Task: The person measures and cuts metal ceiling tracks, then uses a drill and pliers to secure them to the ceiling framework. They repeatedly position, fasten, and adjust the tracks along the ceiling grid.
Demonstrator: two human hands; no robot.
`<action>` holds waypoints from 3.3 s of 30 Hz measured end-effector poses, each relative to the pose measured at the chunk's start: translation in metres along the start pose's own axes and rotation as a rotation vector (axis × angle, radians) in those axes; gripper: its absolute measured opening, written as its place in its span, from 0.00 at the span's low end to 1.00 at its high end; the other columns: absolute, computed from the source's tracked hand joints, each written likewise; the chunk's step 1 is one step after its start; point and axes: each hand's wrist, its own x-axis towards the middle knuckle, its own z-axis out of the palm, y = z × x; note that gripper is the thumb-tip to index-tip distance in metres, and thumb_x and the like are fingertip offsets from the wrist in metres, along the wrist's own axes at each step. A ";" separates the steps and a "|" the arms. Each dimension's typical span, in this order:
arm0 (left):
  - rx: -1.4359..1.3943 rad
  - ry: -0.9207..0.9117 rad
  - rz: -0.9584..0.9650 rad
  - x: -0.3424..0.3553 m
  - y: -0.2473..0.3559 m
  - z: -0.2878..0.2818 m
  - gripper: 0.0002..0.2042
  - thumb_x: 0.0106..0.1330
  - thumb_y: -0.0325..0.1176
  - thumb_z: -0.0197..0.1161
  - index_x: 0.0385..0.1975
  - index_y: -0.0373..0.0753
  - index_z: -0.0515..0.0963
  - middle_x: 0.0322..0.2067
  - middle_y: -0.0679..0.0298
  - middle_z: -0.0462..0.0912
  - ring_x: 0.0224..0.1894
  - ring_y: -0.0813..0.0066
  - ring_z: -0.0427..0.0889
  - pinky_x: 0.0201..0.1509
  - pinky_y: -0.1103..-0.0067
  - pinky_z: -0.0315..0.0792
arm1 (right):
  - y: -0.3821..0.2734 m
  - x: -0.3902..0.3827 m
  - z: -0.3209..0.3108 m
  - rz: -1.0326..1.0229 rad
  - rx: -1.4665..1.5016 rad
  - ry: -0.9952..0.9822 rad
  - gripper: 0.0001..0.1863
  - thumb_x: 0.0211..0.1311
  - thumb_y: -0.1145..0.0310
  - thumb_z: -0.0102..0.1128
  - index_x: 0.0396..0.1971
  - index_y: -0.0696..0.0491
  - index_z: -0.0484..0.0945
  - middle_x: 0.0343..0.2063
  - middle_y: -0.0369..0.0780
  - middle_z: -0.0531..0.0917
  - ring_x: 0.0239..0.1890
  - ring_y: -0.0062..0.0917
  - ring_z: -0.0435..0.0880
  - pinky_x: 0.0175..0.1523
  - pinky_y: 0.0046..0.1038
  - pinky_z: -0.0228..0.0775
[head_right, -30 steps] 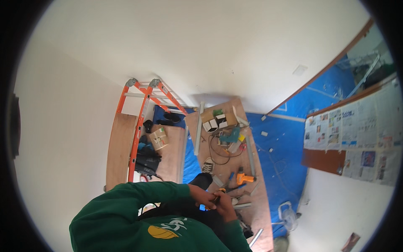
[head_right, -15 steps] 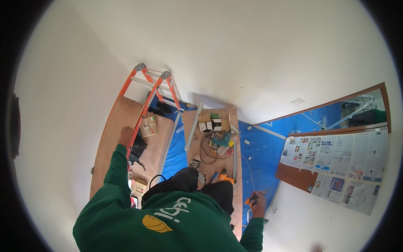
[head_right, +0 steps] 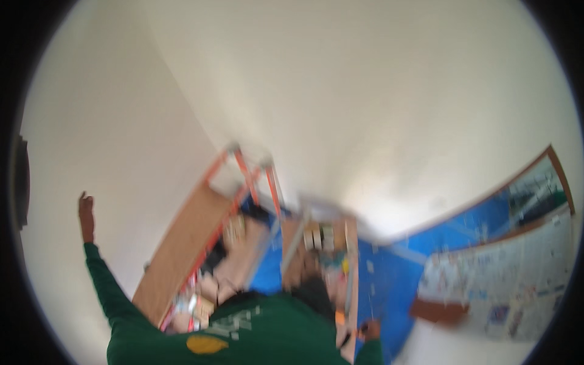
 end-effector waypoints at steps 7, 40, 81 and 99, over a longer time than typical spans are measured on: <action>-0.376 0.764 0.795 0.029 0.403 -0.143 0.23 0.85 0.37 0.61 0.75 0.39 0.73 0.71 0.55 0.78 0.75 0.63 0.75 0.78 0.65 0.70 | -0.065 0.047 0.192 -0.263 -0.035 -0.257 0.10 0.75 0.66 0.65 0.46 0.56 0.81 0.26 0.39 0.83 0.25 0.29 0.84 0.28 0.34 0.80; 0.811 1.220 1.226 -0.055 0.771 -0.367 0.11 0.63 0.41 0.70 0.35 0.41 0.88 0.36 0.58 0.89 0.44 0.57 0.91 0.49 0.60 0.80 | -0.384 -0.831 0.659 -2.113 -0.704 -0.449 0.20 0.82 0.52 0.60 0.54 0.55 0.80 0.41 0.35 0.86 0.39 0.20 0.81 0.46 0.32 0.80; 0.342 1.476 1.479 -0.036 0.729 -0.295 0.11 0.64 0.40 0.71 0.34 0.37 0.88 0.38 0.54 0.91 0.44 0.60 0.89 0.53 0.63 0.78 | -0.337 -0.983 0.667 -2.080 -1.383 0.764 0.27 0.81 0.46 0.60 0.51 0.59 0.81 0.39 0.45 0.88 0.34 0.34 0.93 0.44 0.42 0.89; -2.216 -0.998 1.146 -0.037 0.839 -0.137 0.21 0.91 0.51 0.42 0.54 0.39 0.73 0.49 0.56 0.80 0.57 0.58 0.79 0.61 0.59 0.74 | -0.342 -0.985 0.656 -2.194 -1.289 0.687 0.22 0.79 0.55 0.59 0.52 0.62 0.84 0.40 0.48 0.91 0.39 0.38 0.95 0.54 0.51 0.81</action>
